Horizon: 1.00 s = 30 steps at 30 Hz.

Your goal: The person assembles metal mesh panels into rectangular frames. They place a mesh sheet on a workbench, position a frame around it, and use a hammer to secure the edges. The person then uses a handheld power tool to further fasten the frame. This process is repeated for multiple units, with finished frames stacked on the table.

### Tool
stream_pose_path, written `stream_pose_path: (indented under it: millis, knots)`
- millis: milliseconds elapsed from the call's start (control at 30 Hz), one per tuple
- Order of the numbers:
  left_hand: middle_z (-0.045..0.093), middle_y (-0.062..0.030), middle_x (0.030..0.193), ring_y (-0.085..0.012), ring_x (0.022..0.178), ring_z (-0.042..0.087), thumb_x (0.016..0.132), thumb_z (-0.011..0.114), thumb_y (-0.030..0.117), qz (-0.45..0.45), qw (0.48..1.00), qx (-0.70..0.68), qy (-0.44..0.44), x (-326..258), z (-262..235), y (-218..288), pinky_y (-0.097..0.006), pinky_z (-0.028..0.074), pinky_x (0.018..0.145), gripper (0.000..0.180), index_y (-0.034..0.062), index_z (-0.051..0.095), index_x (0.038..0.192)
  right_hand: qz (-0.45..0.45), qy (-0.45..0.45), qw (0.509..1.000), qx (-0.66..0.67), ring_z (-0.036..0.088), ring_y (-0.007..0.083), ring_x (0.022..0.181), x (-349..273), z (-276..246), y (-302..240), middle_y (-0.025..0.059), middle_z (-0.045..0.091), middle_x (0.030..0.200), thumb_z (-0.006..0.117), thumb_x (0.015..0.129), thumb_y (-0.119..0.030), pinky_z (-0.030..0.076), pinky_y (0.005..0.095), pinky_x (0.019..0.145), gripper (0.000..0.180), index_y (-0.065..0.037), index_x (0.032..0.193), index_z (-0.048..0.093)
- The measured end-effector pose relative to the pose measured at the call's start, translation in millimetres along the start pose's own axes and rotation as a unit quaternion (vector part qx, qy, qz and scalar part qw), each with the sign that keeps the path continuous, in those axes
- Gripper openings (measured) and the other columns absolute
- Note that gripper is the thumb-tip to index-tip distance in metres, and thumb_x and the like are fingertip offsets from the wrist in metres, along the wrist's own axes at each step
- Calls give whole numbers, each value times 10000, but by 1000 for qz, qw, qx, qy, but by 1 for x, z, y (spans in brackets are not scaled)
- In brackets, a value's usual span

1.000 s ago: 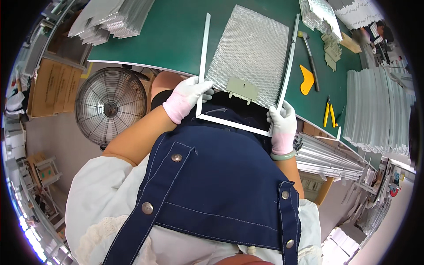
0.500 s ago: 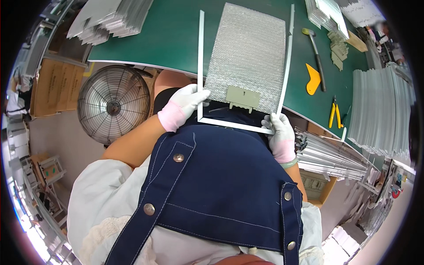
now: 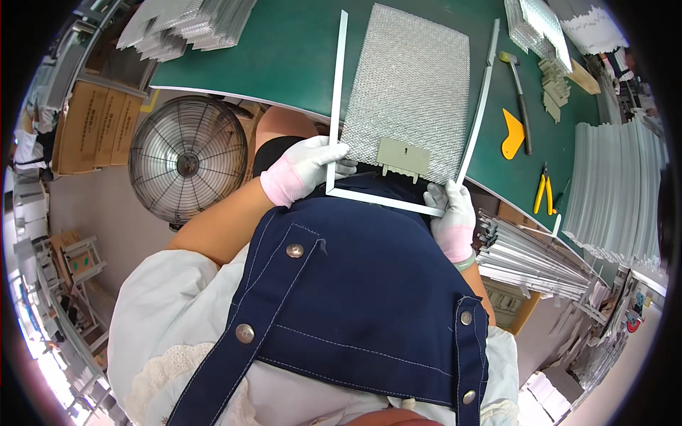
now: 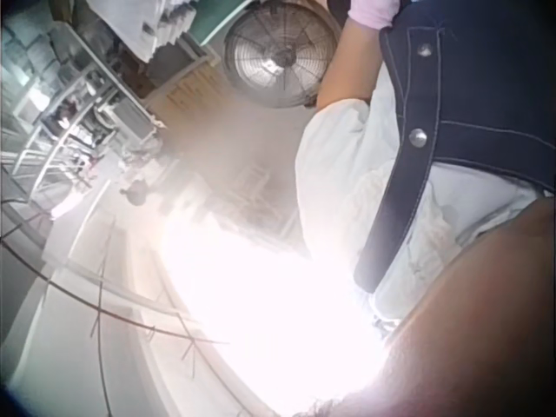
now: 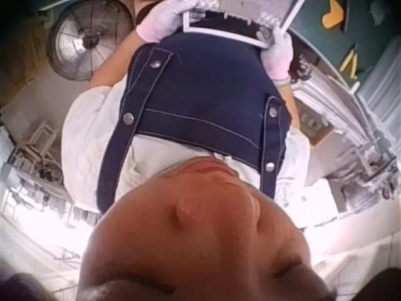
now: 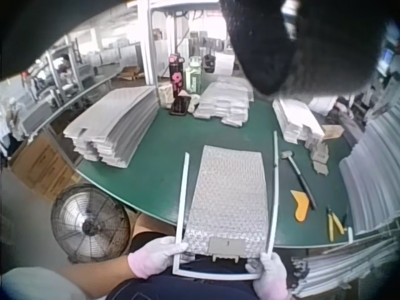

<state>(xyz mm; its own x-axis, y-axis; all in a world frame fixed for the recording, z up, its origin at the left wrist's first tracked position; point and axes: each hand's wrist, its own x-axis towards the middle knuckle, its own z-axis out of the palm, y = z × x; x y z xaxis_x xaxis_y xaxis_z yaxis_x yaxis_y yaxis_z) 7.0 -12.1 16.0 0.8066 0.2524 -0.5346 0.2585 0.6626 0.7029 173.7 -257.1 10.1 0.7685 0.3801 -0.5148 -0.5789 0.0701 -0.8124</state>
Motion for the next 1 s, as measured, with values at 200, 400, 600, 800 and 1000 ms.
stream_pose_path:
  millis: [200,400,600,800,1000]
  knots:
    - [656,-81,950,-165,961,636,989,578,259,59,913,394,85,0,-2,11,-316,511,892,290,-28,603,1021,27,-35,997,-69,686,226,908,1,-8,-6,120,665,971,660,957,-172,565,346,817,209,0,1037,571]
    - [662,-79,953,-155,890,625,996,597,265,48,979,196,6,-4,-14,5,-290,500,852,292,-24,619,1039,58,-76,994,-54,687,234,905,2,-19,-8,135,675,978,677,941,-160,561,355,833,235,24,1055,584]
    - [647,-156,1034,-239,1004,652,980,654,259,-9,1000,15,-4,0,-21,-5,-394,526,964,317,-28,573,1088,45,-89,993,-59,683,223,912,-1,-17,-5,124,676,1019,636,980,-153,559,349,842,190,-7,1093,590]
    - [657,-156,1122,-230,1042,643,980,645,253,12,999,-8,-38,-1,-14,1,-389,506,1005,381,-84,596,1150,41,-83,994,-55,680,230,920,1,-16,-4,127,665,1018,629,986,-187,561,365,847,231,6,1101,576]
    - [697,-140,1033,-209,940,686,940,702,275,2,904,424,54,-1,-9,25,-354,557,894,412,-51,619,1177,4,-31,997,-66,681,221,897,2,-9,-3,97,645,985,617,990,-191,572,339,801,221,3,1083,568]
